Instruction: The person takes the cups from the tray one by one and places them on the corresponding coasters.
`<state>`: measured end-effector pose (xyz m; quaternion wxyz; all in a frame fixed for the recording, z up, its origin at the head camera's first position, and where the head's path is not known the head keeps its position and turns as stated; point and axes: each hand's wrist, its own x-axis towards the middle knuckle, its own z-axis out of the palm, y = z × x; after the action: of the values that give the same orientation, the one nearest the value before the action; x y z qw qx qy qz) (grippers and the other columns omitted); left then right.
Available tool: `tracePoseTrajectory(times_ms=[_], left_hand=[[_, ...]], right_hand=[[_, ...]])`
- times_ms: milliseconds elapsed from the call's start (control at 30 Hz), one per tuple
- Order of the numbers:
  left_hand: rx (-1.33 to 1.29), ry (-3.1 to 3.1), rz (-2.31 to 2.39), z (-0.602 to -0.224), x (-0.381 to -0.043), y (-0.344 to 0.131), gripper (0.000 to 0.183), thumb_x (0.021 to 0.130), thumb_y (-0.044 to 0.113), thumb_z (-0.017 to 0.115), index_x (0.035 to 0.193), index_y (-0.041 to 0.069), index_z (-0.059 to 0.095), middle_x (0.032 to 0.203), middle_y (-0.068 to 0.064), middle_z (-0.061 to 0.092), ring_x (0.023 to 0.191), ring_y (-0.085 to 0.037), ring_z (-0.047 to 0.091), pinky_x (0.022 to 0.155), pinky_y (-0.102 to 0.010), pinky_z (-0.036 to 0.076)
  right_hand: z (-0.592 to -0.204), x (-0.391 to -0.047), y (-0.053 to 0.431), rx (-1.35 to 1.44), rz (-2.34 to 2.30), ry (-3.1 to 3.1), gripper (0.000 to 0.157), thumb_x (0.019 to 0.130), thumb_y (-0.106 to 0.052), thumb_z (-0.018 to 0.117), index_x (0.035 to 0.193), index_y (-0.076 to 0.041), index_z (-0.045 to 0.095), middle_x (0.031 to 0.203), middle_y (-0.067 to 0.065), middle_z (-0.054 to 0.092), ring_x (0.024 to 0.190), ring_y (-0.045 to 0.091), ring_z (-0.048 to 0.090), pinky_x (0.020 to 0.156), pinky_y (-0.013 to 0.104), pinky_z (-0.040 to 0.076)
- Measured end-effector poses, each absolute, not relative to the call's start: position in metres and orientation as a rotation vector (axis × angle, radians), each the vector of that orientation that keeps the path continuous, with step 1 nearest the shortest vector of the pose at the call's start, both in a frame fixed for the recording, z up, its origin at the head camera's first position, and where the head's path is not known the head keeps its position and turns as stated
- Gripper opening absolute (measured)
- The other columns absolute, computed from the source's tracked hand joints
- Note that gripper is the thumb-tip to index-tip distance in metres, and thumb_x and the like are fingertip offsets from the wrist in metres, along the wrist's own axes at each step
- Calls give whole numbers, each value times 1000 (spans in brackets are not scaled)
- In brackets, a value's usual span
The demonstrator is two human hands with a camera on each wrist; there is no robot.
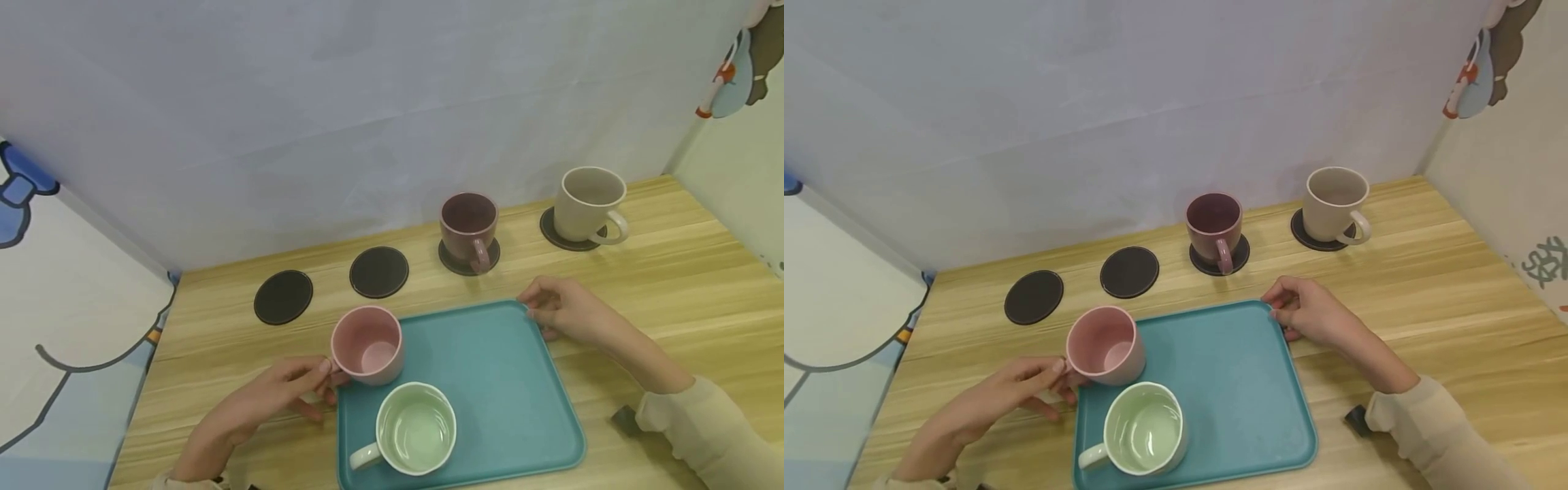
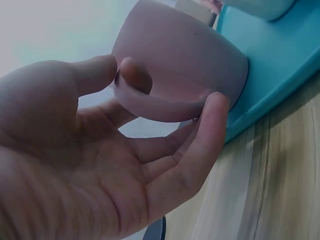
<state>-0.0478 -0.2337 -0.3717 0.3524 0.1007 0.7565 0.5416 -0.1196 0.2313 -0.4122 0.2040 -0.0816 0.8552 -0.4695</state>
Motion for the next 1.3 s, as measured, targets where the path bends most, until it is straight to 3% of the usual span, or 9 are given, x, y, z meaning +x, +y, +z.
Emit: tracePoseTrajectory(times_ms=[233,433,633,800,967,1067,1300], left_hand=[[261,1920,1435,-376,-48,-224,50,111,33,50,89,-12,56,103,-9,62,102,-22,65,83,-41,64],[297,1923,1462,-380,-47,-224,50,111,28,51,84,-13,56,104,-7,67,104,-21,67,81,-37,64],[356,1913,1465,-378,-48,-223,46,112,25,49,80,-8,54,100,-7,68,108,-25,70,81,-36,63],[306,1967,1448,-368,-50,-220,46,112,32,47,80,-1,55,97,-4,68,105,-23,68,85,-40,60],[248,1937,1508,-356,-56,-216,46,113,36,43,77,11,55,119,4,72,122,-11,68,89,-41,58],[221,1911,1568,-351,-62,-213,44,113,37,43,77,17,59,124,5,71,127,-11,66,88,-40,58],[162,1967,1671,-348,-79,-204,41,112,35,47,79,19,66,114,1,76,112,-20,69,82,-36,60]], right_hand=[[-413,-119,233,-227,-1310,2376,25,102,-4,61,126,3,62,120,22,65,95,18,69,71,32,66],[-411,-119,231,-222,-1322,2368,25,102,-3,62,126,3,62,119,22,65,95,18,69,70,32,66],[-409,-119,229,-213,-1329,2366,24,101,-3,63,124,2,63,120,22,65,95,19,69,71,32,66],[-409,-119,229,-204,-1340,2363,24,101,-3,64,124,2,63,120,22,65,94,19,68,71,32,66],[-408,-119,229,-204,-1347,2365,24,100,-2,64,124,2,63,120,22,65,94,19,68,71,31,66],[-407,-118,228,-203,-1349,2362,24,100,-2,63,124,2,63,120,22,65,94,20,68,72,32,66],[-406,-118,227,-202,-1328,2375,23,100,-2,63,123,2,63,120,22,65,93,20,68,71,31,66]])
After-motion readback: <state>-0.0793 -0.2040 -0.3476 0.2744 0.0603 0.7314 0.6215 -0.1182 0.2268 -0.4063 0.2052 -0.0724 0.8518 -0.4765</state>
